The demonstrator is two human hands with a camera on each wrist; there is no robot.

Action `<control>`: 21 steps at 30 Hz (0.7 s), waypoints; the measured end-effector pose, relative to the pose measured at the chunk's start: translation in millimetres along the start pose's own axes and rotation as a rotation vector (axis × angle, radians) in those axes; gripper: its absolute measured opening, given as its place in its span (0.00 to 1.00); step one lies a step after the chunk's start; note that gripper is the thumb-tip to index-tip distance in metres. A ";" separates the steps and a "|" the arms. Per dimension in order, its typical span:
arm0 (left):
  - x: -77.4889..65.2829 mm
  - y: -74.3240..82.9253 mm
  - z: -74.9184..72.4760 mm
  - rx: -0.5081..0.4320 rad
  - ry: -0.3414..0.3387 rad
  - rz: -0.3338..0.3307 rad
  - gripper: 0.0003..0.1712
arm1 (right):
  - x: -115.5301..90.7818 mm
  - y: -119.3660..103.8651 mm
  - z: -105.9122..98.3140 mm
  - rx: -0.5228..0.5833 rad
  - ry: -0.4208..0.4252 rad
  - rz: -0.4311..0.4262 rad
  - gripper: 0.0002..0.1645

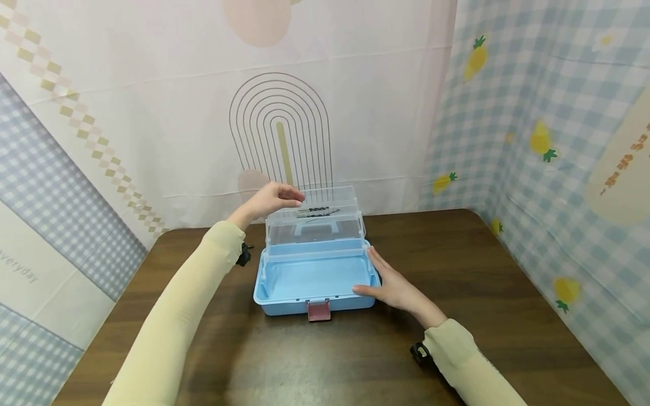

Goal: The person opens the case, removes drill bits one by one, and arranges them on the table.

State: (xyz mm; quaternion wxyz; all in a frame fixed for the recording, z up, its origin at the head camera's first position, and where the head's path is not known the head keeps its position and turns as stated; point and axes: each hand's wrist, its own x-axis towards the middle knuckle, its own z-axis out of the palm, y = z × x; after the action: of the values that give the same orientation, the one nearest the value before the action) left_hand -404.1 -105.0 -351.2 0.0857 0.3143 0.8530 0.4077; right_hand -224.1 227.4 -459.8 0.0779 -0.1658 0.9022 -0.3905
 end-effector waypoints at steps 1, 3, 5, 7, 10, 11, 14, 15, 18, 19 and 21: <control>0.0 -0.5 1.7 0.002 -0.006 -0.009 0.18 | -0.2 0.1 0.3 0.002 -0.001 0.003 0.65; 0.6 -1.8 4.7 0.005 -0.020 -0.019 0.17 | -0.7 0.2 0.7 0.005 -0.002 0.005 0.65; 1.1 -2.4 6.5 0.002 -0.029 -0.026 0.16 | -0.8 0.4 0.7 0.014 -0.001 0.012 0.65; 1.8 -2.3 7.3 0.015 -0.036 -0.023 0.15 | -1.0 -0.1 0.1 0.014 0.001 0.007 0.65; 3.3 -2.0 6.9 0.055 -0.046 -0.017 0.14 | -0.4 -0.3 -1.2 0.012 0.005 0.000 0.65; 3.9 -2.5 6.7 0.068 -0.051 -0.012 0.15 | 0.0 -0.2 -1.7 0.012 0.008 -0.001 0.66; 5.0 -4.3 6.4 0.094 -0.070 -0.003 0.16 | 1.2 -0.2 -2.7 0.007 0.009 -0.005 0.66; 4.9 -5.1 6.3 0.094 -0.075 -0.002 0.17 | 1.3 -0.3 -2.6 0.008 0.008 -0.006 0.66; 3.3 -9.0 6.5 0.084 -0.084 -0.019 0.18 | 1.0 -0.5 -1.8 0.011 0.001 -0.004 0.65; 2.7 -11.0 6.7 0.077 -0.087 -0.026 0.18 | 0.6 -0.7 -1.3 0.013 -0.002 -0.005 0.65; 1.6 -14.8 7.0 0.061 -0.095 -0.038 0.19 | -0.5 -0.8 -0.6 0.019 -0.006 -0.003 0.65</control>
State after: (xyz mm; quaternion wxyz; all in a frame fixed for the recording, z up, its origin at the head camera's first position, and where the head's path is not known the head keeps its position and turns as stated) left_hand -409.5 -106.5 -366.7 0.1239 0.3197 0.8658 0.3645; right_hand -223.6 227.5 -458.9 0.0818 -0.1677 0.8980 -0.3985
